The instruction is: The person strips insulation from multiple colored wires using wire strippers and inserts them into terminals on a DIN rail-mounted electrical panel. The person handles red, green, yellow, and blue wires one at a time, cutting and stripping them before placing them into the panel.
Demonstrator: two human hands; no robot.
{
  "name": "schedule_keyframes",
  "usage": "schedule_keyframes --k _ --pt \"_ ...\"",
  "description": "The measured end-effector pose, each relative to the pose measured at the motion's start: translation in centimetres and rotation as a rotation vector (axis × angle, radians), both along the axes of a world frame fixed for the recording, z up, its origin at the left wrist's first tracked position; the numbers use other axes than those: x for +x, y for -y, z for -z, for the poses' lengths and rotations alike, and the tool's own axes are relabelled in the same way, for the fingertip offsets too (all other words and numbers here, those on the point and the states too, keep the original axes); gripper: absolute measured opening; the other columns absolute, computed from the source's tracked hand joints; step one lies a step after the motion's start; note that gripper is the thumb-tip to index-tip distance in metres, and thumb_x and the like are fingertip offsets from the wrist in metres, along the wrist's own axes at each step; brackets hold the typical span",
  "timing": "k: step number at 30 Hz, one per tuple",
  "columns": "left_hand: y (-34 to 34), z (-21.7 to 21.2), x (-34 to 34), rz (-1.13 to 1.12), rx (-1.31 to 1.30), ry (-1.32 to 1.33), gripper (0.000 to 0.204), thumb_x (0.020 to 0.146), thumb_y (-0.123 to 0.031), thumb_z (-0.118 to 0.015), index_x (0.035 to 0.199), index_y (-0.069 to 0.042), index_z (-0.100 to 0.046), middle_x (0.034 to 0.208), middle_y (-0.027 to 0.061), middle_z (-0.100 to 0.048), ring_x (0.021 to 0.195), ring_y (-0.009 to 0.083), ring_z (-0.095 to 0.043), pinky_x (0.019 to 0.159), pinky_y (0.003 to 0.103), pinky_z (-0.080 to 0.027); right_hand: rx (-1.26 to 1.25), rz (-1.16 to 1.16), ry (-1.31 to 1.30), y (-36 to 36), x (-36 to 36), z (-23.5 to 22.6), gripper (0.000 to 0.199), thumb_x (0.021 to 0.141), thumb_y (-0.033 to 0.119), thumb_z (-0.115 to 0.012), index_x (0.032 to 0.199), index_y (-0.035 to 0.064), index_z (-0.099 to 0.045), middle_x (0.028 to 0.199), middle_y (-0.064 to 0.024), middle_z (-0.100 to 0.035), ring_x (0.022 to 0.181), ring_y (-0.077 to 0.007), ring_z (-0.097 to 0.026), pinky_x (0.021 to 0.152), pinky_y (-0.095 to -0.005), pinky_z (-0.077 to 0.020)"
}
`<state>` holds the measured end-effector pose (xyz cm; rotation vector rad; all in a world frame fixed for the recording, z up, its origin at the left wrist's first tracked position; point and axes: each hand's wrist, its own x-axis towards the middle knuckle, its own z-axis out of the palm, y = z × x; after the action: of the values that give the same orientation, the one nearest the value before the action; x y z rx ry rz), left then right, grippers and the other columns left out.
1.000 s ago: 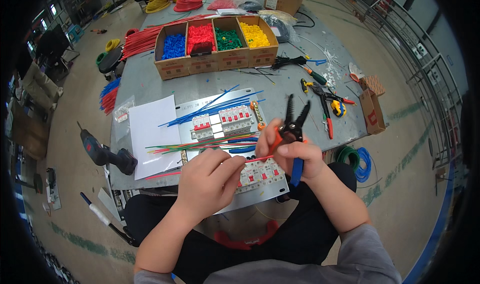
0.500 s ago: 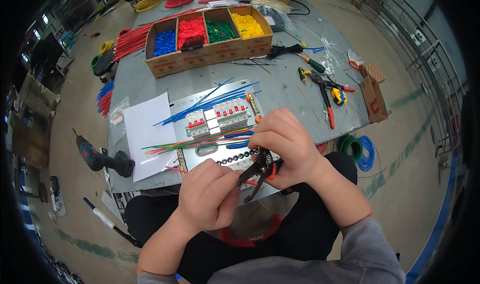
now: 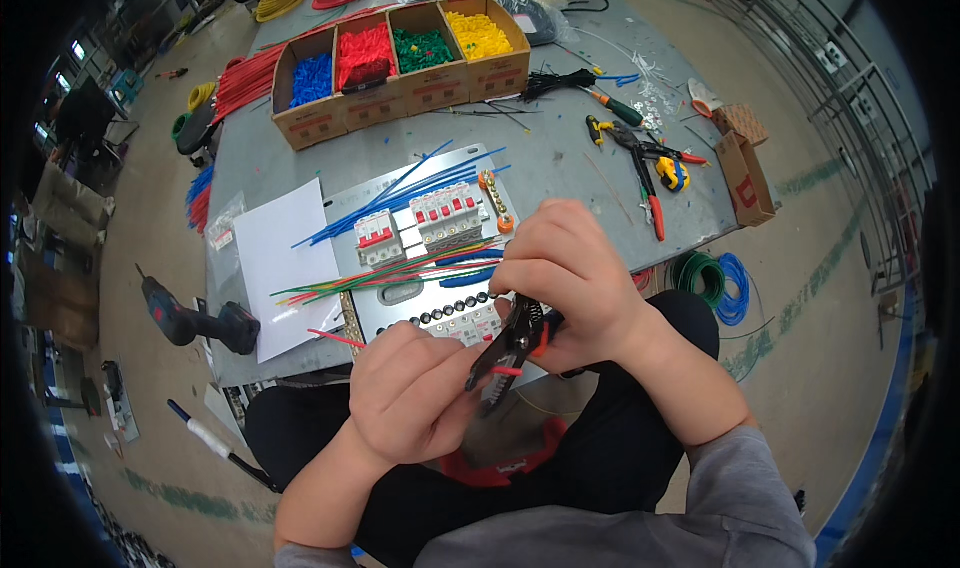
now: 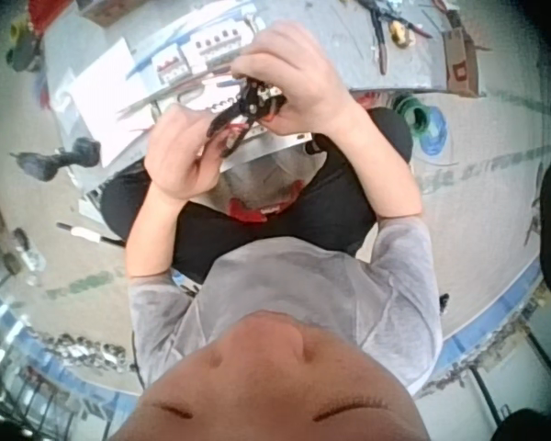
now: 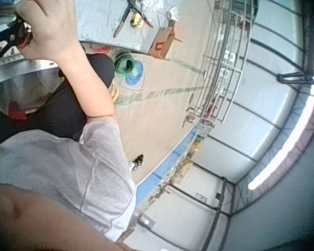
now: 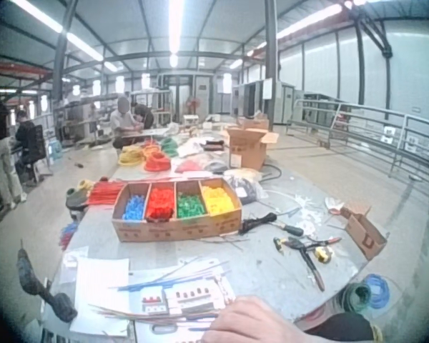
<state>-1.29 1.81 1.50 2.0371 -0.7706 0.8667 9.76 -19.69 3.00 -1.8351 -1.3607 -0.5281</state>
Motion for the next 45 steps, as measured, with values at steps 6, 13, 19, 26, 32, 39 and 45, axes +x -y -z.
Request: schedule_keyframes --k 6,13,19,26,32,39,45 --pt "0.0 0.2 0.0 -0.002 0.023 -0.014 0.053 0.064 0.001 -0.079 0.117 0.0 -0.077 0.094 0.0104 -0.07 0.067 0.0259 -0.061 0.056 0.037 -0.048 -0.002 0.013 0.005 0.3 0.1 0.2 0.054 0.055 0.008 -0.081 0.107 0.0081 -0.07 0.1 -0.0075 -0.064 0.093 -0.033 -0.062 0.088 -0.0448 -0.0484" --pt "0.1 -0.1 0.1 0.009 0.013 -0.021 0.051 0.065 0.003 -0.081 0.115 0.002 -0.076 0.095 0.0114 -0.071 0.067 0.0262 -0.062 0.057 0.037 -0.049 0.0 0.003 0.007 0.2 0.3 0.3 0.052 0.055 0.009 -0.081 0.106 0.0072 -0.07 0.1 -0.0087 -0.064 0.092 -0.0334 -0.062 0.088 -0.045 -0.048" --pt "0.2 -0.3 0.2 -0.004 -0.005 -0.017 0.032 0.079 0.004 -0.08 0.111 0.003 -0.075 0.09 0.0126 -0.072 0.067 0.0264 -0.063 0.058 0.036 -0.049 0.021 0.007 0.031 -0.1 0.5 0.5 0.047 0.061 0.011 -0.082 0.105 0.0064 -0.07 0.098 -0.0086 -0.064 0.088 -0.033 -0.061 0.087 -0.0448 -0.0479" --pt "0.4 -1.0 0.3 0.028 -0.096 -0.105 0.033 0.078 0.006 -0.082 0.109 0.002 -0.076 0.09 0.0114 -0.072 0.067 0.0261 -0.064 0.057 0.035 -0.049 0.038 0.005 0.052 -0.3 0.6 0.4 0.039 0.065 0.013 -0.084 0.101 0.0055 -0.069 0.095 -0.0086 -0.066 0.086 -0.0316 -0.063 0.084 -0.0446 -0.0476" --pt "0.4 -1.6 0.4 0.096 -0.164 -0.172 0.033 0.079 0.006 -0.083 0.111 0.002 -0.076 0.089 0.0106 -0.071 0.071 0.0269 -0.065 0.06 0.036 -0.051 0.056 0.036 0.051 -0.2 0.5 0.3 0.028 0.068 0.009 -0.084 0.09 0.0049 -0.068 0.081 -0.0066 -0.065 0.073 -0.0283 -0.061 0.07 -0.0401 -0.047" --pt "0.4 -1.8 0.2 0.105 -0.137 -0.147 0.044 0.079 0.01 -0.08 0.122 0.003 -0.076 0.092 0.0109 -0.07 0.074 0.0267 -0.065 0.062 0.036 -0.052 0.167 0.114 0.142 -0.4 0.5 0.9 0.018 0.069 0.003 -0.083 0.079 0.0041 -0.067 0.067 -0.0057 -0.061 0.054 -0.0237 -0.057 0.05 -0.0341 -0.0416" --pt "0.4 -2.3 0.2 0.036 -0.123 -0.121 0.044 0.08 0.009 -0.078 0.124 0.004 -0.075 0.092 0.0118 -0.069 0.075 0.0278 -0.066 0.063 0.038 -0.053 0.126 0.232 0.154 -0.4 -0.3 1.1 0.021 0.071 0.004 -0.087 0.083 0.0025 -0.069 0.067 -0.0068 -0.062 0.057 -0.0233 -0.059 0.054 -0.0333 -0.0456"
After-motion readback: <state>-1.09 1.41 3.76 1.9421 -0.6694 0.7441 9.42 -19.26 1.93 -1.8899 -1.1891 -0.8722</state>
